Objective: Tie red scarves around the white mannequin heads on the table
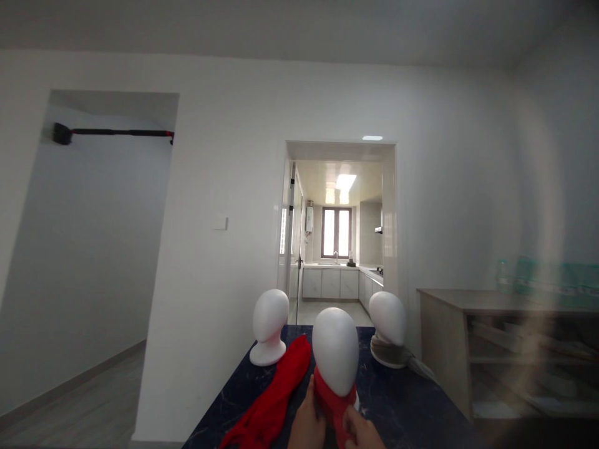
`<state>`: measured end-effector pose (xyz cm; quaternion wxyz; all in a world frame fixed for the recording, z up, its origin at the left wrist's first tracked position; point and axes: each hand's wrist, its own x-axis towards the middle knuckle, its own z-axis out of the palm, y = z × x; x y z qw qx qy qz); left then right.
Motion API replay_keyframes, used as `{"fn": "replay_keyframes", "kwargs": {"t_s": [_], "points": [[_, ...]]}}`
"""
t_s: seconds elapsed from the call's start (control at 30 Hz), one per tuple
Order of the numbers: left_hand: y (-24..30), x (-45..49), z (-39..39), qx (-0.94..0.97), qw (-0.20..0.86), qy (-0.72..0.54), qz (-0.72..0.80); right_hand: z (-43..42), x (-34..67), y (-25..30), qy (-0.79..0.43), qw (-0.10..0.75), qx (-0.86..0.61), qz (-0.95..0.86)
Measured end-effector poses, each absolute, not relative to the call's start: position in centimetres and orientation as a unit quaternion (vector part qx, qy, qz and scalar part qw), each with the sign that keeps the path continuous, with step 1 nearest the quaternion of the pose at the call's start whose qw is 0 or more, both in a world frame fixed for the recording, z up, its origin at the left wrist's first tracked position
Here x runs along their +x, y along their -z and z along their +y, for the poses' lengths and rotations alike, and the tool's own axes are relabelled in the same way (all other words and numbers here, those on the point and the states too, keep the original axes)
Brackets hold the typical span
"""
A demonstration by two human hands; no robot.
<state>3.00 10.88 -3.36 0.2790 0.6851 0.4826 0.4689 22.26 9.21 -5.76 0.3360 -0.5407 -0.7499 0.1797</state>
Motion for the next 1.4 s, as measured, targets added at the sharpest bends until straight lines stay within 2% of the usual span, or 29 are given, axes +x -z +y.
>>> {"fn": "replay_keyframes", "kwargs": {"t_s": [0.33, 0.83, 1.17, 1.4], "points": [[3.5, 2.9, 11.4, 0.681, 0.273, -0.436, 0.521, 8.1, 21.8, 4.5, -0.194, 0.331, -0.568, -0.728], [1.8, 2.8, 9.9, 0.659, 0.314, -0.447, 0.516, 9.6, 22.4, 6.0, -0.202, 0.326, -0.552, -0.741], [3.3, 2.7, 11.4, 0.667, 0.306, -0.455, 0.504, 9.5, 22.3, 5.9, -0.191, 0.314, -0.566, -0.738], [3.7, 2.6, 11.7, 0.678, 0.3, -0.452, 0.496, 7.9, 21.7, 3.7, -0.216, 0.332, -0.562, -0.726]]}}
